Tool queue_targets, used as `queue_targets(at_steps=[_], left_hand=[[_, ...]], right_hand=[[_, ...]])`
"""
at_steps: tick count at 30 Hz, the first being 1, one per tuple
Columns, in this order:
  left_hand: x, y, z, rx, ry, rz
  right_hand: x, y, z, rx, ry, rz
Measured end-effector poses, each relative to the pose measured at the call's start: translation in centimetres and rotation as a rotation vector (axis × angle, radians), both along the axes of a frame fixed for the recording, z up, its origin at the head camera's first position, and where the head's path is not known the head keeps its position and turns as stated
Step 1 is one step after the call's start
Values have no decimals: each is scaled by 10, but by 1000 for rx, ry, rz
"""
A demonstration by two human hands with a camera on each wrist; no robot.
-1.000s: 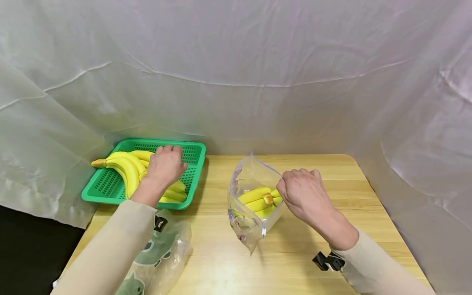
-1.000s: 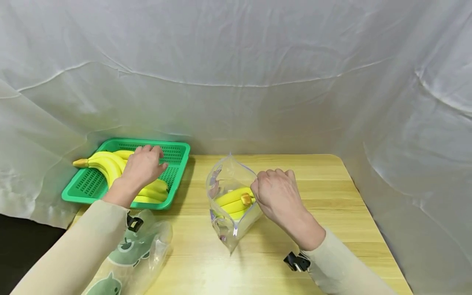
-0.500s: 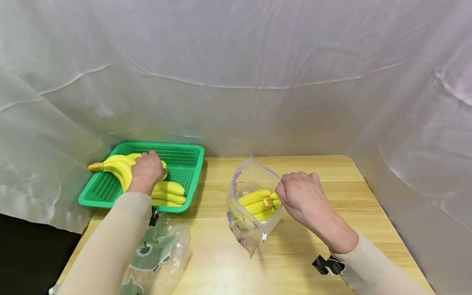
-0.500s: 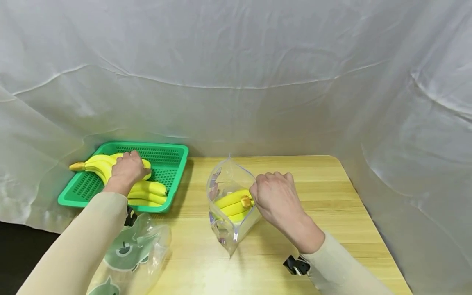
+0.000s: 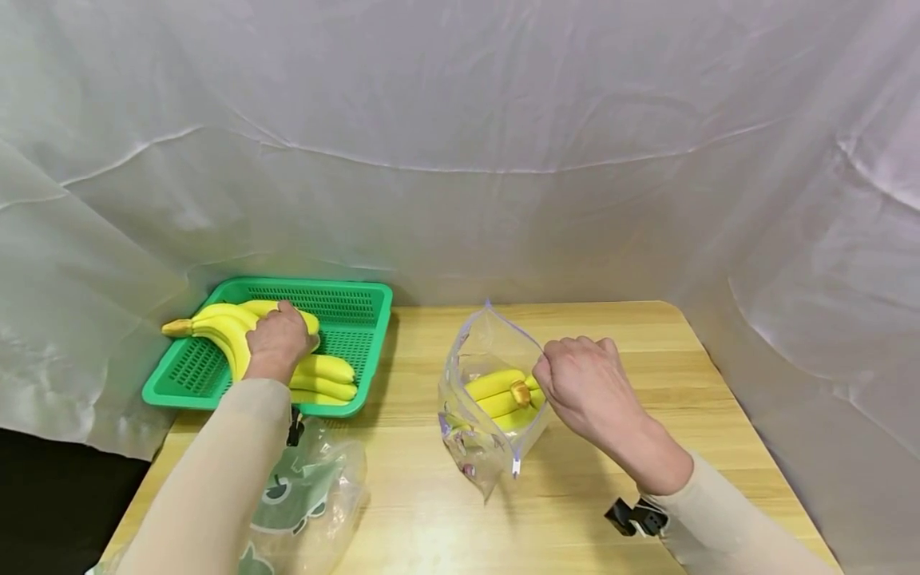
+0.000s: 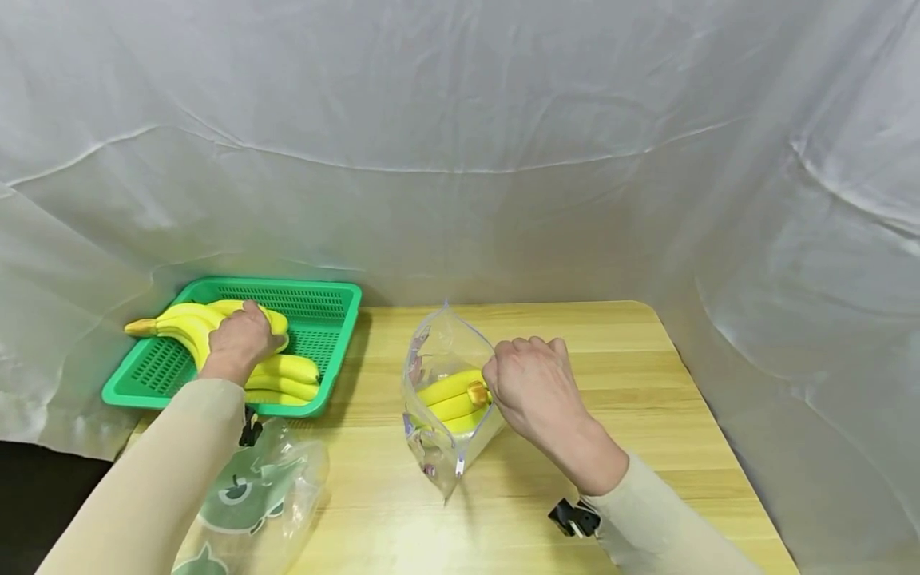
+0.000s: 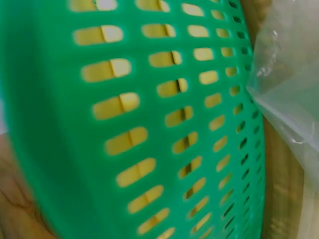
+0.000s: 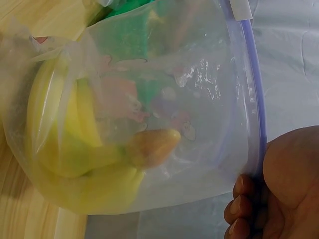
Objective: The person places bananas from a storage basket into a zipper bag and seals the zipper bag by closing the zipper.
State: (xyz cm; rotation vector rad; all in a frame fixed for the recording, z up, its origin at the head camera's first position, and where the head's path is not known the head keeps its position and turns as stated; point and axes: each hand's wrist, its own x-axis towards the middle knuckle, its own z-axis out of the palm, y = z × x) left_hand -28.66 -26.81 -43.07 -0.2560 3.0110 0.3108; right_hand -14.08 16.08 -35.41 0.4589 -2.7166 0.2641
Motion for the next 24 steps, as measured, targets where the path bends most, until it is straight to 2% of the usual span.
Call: queue_targets(at_steps=[4,10,14,19,21,24], left_hand=[[5,1,13,25,-39,-44],[15,4,44,133,-110,-185],[18,2,60,257,-178,-273],[23,-18,68,434,-283,-387],[25,-26,72,441,-332,-393],[26,-31,77,355,-391,-369]], right_hand=[[0,-1,-1,-7,10,8],[-1,-2,-3,-4,42,21],[-2,-2,-2,2,46,21],[-1,-3,-1,-1,23,16],[-1,-3,-2,-5,22,16],[-2,-4,-3,-9,31,20]])
